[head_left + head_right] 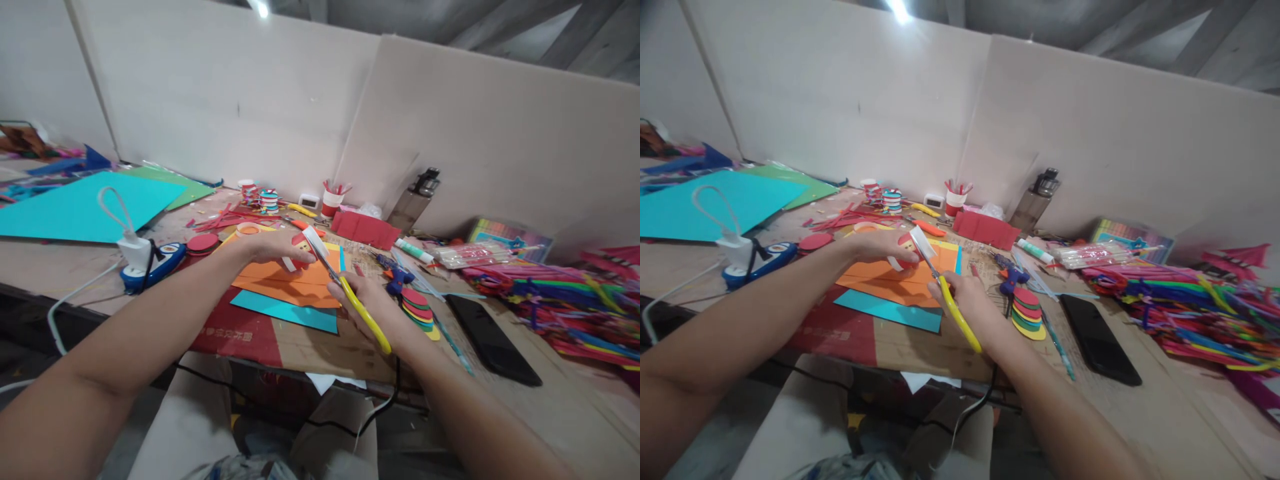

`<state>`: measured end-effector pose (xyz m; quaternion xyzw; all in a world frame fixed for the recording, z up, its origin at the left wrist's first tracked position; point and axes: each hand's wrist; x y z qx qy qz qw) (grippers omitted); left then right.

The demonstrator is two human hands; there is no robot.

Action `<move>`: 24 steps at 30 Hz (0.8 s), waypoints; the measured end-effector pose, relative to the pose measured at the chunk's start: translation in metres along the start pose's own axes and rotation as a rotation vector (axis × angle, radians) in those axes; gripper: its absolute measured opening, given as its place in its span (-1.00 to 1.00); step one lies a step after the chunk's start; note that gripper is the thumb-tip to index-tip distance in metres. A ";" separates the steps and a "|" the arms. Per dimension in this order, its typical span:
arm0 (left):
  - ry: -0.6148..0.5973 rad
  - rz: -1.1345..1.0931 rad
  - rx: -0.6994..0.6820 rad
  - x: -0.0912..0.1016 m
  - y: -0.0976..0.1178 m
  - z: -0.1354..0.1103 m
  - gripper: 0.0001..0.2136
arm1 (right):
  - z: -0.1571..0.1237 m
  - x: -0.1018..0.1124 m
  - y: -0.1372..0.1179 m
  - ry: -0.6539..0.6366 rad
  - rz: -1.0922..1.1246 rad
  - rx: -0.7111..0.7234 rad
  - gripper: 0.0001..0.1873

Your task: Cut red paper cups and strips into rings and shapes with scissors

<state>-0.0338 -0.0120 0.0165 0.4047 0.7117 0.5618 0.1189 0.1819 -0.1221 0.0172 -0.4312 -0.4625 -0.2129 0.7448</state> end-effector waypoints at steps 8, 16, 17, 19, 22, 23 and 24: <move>0.172 0.139 0.058 -0.013 0.009 -0.002 -0.58 | 0.000 0.002 0.006 0.003 -0.039 0.029 -0.55; 0.181 0.146 0.054 -0.012 0.007 0.001 -0.54 | 0.001 0.001 0.003 0.015 0.016 0.024 -0.51; 0.189 0.145 0.056 -0.012 0.006 0.002 -0.55 | 0.001 0.001 0.002 0.017 0.015 0.021 -0.50; 0.195 0.144 0.053 -0.012 0.007 0.002 -0.54 | 0.001 0.001 0.002 0.013 0.014 0.007 -0.49; 0.196 0.159 0.026 -0.008 0.007 0.000 -0.58 | 0.002 0.001 0.002 0.008 0.020 -0.011 -0.47; 0.190 0.165 0.020 -0.006 0.006 -0.001 -0.61 | 0.001 0.000 0.002 0.009 0.026 -0.012 -0.48; 0.174 0.158 0.013 -0.003 0.006 -0.001 -0.63 | 0.001 0.000 0.003 0.011 0.034 -0.009 -0.48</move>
Point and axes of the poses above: each hand's wrist, its own z-axis towards the middle knuckle, its own x-axis out of the back of the hand, y = z × x, and after that the axes turned 15 degrees about x, right-handed
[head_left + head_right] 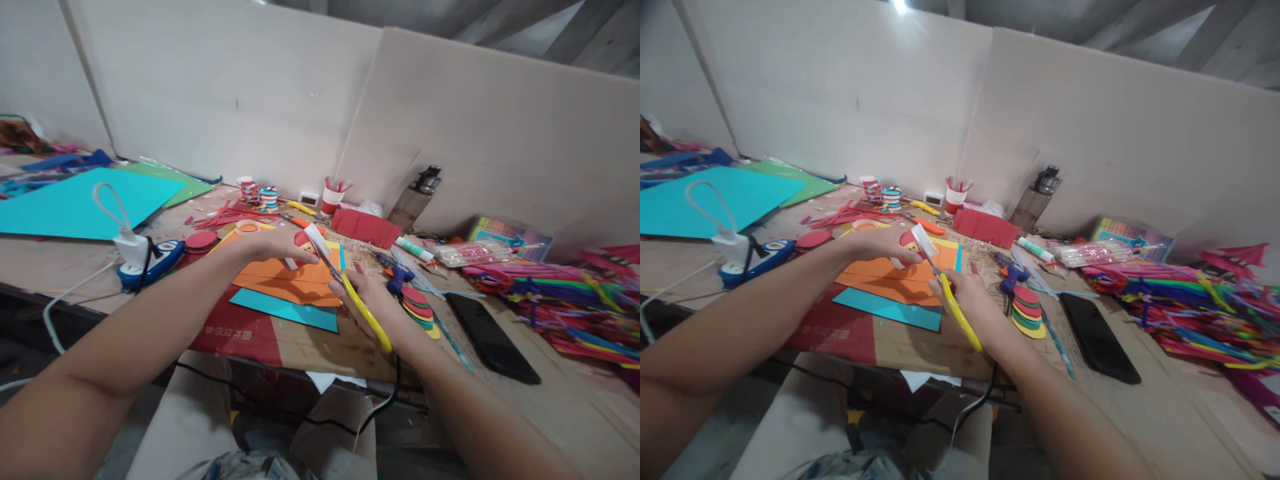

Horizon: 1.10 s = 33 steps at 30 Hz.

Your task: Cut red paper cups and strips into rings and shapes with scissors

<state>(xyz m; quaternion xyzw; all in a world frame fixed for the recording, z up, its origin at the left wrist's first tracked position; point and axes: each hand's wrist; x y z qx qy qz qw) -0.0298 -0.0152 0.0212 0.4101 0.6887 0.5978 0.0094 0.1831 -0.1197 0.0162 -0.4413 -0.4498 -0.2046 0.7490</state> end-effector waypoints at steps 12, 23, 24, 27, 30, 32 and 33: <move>-0.014 -0.033 -0.011 -0.008 0.005 -0.001 -0.67 | -0.002 0.001 0.005 0.032 -0.074 0.092 -0.57; 0.011 -0.008 -0.010 -0.008 0.003 0.002 -0.65 | 0.000 0.000 0.003 0.028 -0.044 0.034 -0.55; 0.014 -0.003 -0.014 -0.007 0.003 0.001 -0.64 | -0.001 0.000 0.002 0.023 -0.041 0.027 -0.56; -0.001 0.016 -0.034 -0.005 0.004 0.000 -0.60 | -0.001 0.001 0.000 0.011 -0.029 0.015 -0.60; -0.026 -0.001 -0.054 -0.001 0.002 0.000 -0.61 | -0.001 0.001 -0.002 0.010 -0.006 0.010 -0.59; -0.057 -0.047 -0.055 0.001 0.000 0.001 -0.64 | -0.001 0.001 -0.002 0.013 -0.001 0.019 -0.57; -0.077 -0.074 -0.054 0.001 -0.001 0.001 -0.66 | -0.001 0.001 -0.002 0.016 -0.005 0.024 -0.58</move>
Point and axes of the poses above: each hand's wrist, its own z-axis towards the middle knuckle, its own x-axis out of the back of the hand, y = z × x, and after that the axes turned 15 degrees about x, right-handed
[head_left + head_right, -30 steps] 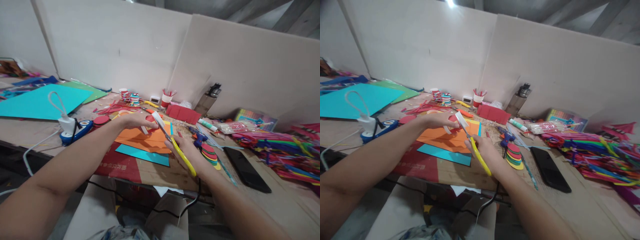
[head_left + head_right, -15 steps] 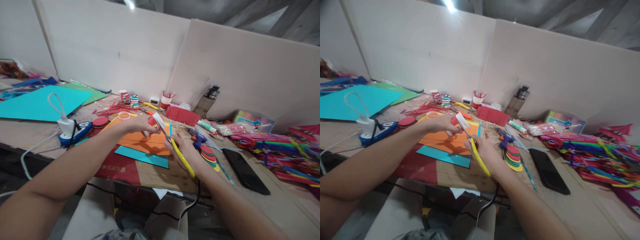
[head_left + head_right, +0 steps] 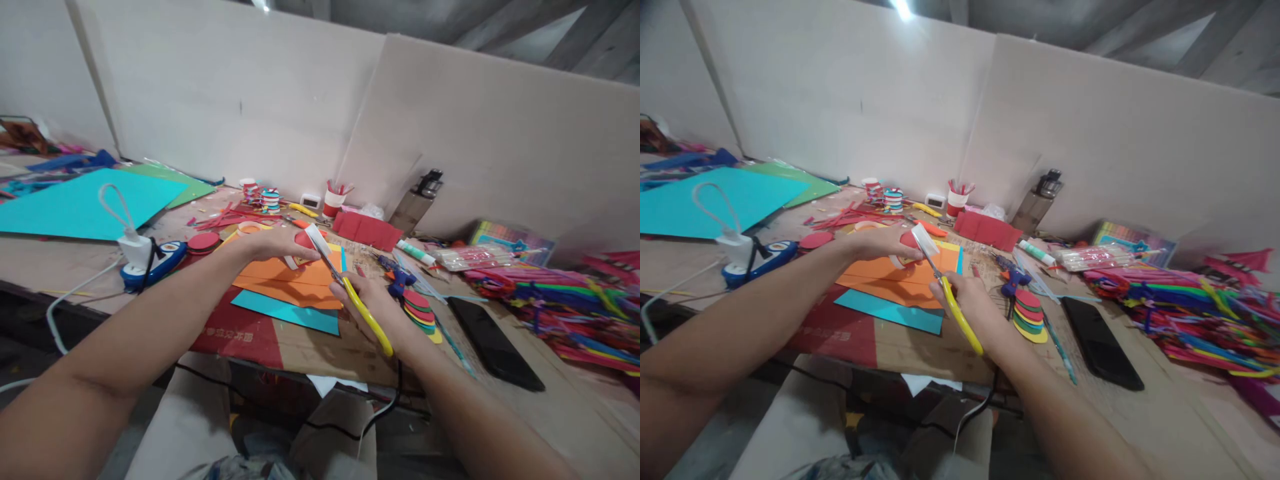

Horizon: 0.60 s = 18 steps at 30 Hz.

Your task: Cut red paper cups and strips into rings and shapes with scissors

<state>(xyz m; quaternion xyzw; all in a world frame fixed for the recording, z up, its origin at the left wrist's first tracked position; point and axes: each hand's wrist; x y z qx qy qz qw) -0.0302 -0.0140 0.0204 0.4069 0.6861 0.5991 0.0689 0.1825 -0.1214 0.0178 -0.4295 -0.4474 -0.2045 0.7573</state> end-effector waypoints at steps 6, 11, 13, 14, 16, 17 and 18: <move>0.075 0.047 0.029 -0.007 0.002 0.001 -0.65 | -0.001 0.000 0.003 0.004 -0.041 0.024 -0.57; 0.153 0.156 0.042 -0.011 0.007 0.001 -0.71 | -0.001 -0.001 0.006 0.009 -0.084 0.038 -0.56; 0.154 0.151 0.043 -0.010 0.008 0.001 -0.71 | 0.000 -0.001 0.007 0.017 -0.104 0.054 -0.55; 0.148 0.147 0.041 -0.010 0.008 0.001 -0.71 | 0.000 -0.002 0.007 0.018 -0.106 0.058 -0.55; 0.144 0.146 0.026 -0.010 0.007 0.001 -0.69 | 0.001 -0.003 0.008 0.020 -0.096 0.057 -0.56; 0.149 0.151 0.018 -0.010 0.007 0.002 -0.69 | 0.001 -0.003 0.008 0.023 -0.087 0.049 -0.58; 0.158 0.160 0.012 -0.010 0.007 0.002 -0.68 | 0.000 -0.004 0.008 0.026 -0.076 0.039 -0.59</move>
Point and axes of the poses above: each hand's wrist, its own z-axis towards the middle knuckle, its own x-axis out of the back of the hand, y = z × x, and after that the axes turned 15 degrees about x, right-handed
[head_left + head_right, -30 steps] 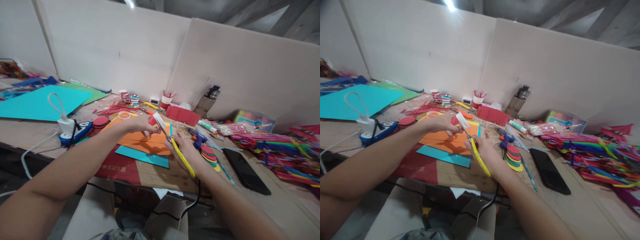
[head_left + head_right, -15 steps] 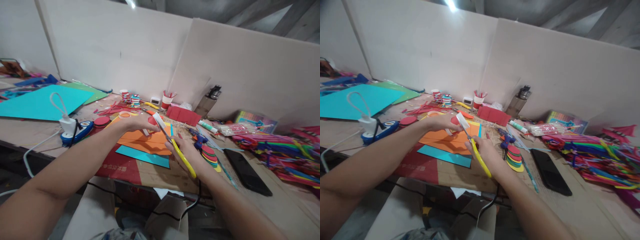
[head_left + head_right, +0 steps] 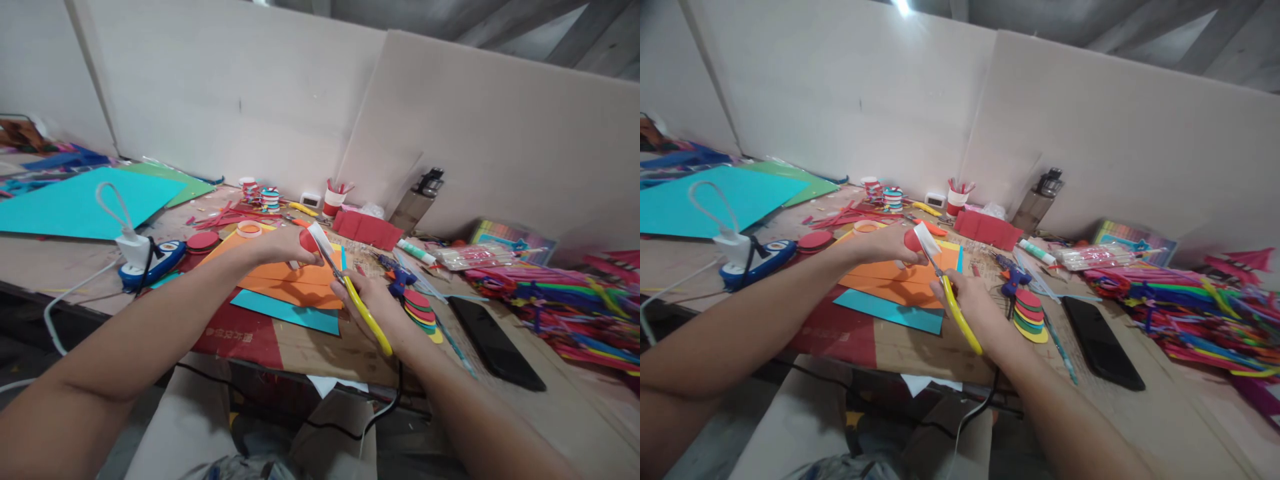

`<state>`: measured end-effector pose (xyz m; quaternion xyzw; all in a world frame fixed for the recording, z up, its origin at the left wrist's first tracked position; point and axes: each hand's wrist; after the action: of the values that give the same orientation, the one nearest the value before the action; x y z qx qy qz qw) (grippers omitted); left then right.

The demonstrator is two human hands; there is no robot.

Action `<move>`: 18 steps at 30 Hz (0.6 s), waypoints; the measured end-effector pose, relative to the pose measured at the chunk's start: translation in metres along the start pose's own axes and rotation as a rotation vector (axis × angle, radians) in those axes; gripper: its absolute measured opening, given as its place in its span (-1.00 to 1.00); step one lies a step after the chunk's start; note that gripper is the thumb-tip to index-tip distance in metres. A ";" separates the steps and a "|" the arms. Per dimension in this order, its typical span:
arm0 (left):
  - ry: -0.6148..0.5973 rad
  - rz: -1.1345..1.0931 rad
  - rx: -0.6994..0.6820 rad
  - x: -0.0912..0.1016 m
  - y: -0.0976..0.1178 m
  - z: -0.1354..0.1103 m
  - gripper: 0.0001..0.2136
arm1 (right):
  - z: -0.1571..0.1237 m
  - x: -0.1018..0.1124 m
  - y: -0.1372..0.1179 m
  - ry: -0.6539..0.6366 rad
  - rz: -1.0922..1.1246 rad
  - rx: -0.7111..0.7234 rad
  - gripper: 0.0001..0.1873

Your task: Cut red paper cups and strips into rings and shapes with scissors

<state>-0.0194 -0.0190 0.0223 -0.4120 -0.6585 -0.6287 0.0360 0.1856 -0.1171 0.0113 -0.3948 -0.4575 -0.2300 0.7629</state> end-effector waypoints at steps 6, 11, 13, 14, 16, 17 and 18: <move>-0.005 0.017 0.000 0.003 -0.002 0.000 -0.65 | -0.001 0.000 -0.003 -0.001 0.037 -0.010 -0.66; -0.073 -0.072 -0.006 0.015 -0.009 -0.001 -0.62 | 0.001 -0.002 0.002 0.021 0.030 0.043 -0.60; -0.124 -0.105 0.008 0.015 -0.012 0.000 -0.62 | 0.001 -0.002 0.003 0.032 0.021 0.059 -0.57; -0.141 -0.115 0.013 0.014 -0.012 0.001 -0.62 | 0.001 -0.002 0.002 0.026 0.014 0.060 -0.59; -0.122 -0.116 0.017 0.009 -0.011 0.002 -0.63 | 0.000 0.000 0.001 -0.002 0.000 0.056 -0.66; -0.096 -0.108 0.017 0.006 -0.009 0.002 -0.64 | 0.000 0.001 0.000 -0.012 -0.008 0.051 -0.68; -0.071 -0.093 0.017 0.004 -0.007 0.001 -0.65 | 0.000 0.001 0.000 -0.016 -0.014 0.045 -0.69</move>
<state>-0.0260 -0.0148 0.0185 -0.4029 -0.6829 -0.6092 -0.0132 0.1862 -0.1174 0.0126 -0.3760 -0.4713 -0.2217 0.7664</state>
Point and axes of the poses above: each hand's wrist, its own z-axis towards the middle knuckle, its own x-axis out of the back of the hand, y = z × x, and after that the axes turned 15 degrees about x, right-handed
